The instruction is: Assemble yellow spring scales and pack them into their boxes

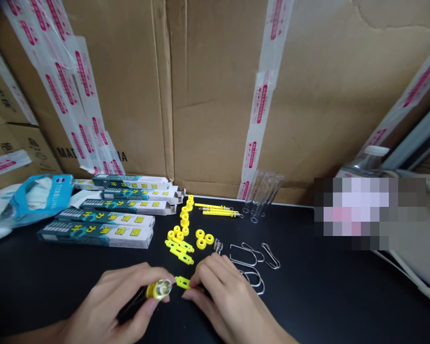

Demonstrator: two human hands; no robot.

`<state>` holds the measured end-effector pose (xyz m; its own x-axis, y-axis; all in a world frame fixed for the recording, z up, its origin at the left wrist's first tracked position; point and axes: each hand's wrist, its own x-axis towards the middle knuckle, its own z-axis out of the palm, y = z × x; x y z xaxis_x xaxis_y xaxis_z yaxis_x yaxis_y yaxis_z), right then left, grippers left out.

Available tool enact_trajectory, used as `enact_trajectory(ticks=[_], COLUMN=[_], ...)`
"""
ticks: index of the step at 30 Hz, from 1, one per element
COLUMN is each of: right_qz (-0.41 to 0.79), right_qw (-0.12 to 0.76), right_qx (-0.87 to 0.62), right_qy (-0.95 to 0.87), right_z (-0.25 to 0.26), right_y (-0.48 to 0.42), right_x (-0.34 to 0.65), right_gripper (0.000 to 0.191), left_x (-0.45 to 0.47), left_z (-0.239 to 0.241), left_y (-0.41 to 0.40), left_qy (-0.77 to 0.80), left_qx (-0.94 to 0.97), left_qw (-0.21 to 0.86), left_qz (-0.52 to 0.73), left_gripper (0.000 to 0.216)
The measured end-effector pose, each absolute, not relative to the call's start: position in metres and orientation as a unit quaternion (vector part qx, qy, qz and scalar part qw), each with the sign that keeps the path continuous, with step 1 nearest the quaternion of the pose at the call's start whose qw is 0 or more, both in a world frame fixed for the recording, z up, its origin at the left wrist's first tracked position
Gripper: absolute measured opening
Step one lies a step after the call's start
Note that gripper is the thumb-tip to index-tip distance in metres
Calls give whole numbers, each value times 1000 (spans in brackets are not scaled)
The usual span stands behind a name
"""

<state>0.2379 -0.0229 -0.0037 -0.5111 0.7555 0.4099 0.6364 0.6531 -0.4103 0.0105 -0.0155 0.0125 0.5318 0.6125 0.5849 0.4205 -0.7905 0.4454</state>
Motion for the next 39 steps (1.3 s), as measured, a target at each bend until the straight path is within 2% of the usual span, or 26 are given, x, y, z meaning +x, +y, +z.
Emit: enact_trajectory(ticks=[3,7,14,18,22,25,29,31,35,39], right_qz=[122,120,181,234,348,388,340,298,266,303], right_qw=[283,281,331,367,406,406,383,387,396,397], right_qx=[-395,-372,-388,-433,-443,-423,-400,-391,-384,-374], right_qy=[-865,-877,-841,-789,-720,-711,-760,-780,-791,-782], right_z=[-4,-3,-4,1,4,1,-4,-5,-7,-6], right_y=[-25,-28,-30,-34,-39,-41,-43,-44,-44,-44], right_x=[237,234,233,234,229,225,227,229,232,230], right_gripper=[13,29,19,11,10,9,33,39,43,43], left_x=[10,10,12,9,8,8,11,12,12,12], left_z=[11,14,15,16,15,13,9,8,12,17], left_y=[-17,-17,-15,-16,-14,-11,-11,-13,-18,-19], left_qy=[296,320,384,389,367,350,322,311,321,317], left_qx=[868,855,818,830,853,866,890,892,893,907], left_qw=[130,163,255,248,242,214,131,80,25,9], left_qz=[377,375,344,314,283,286,294,319,315,277], left_gripper=[28,31,27,22,14,10,19,23,26,25])
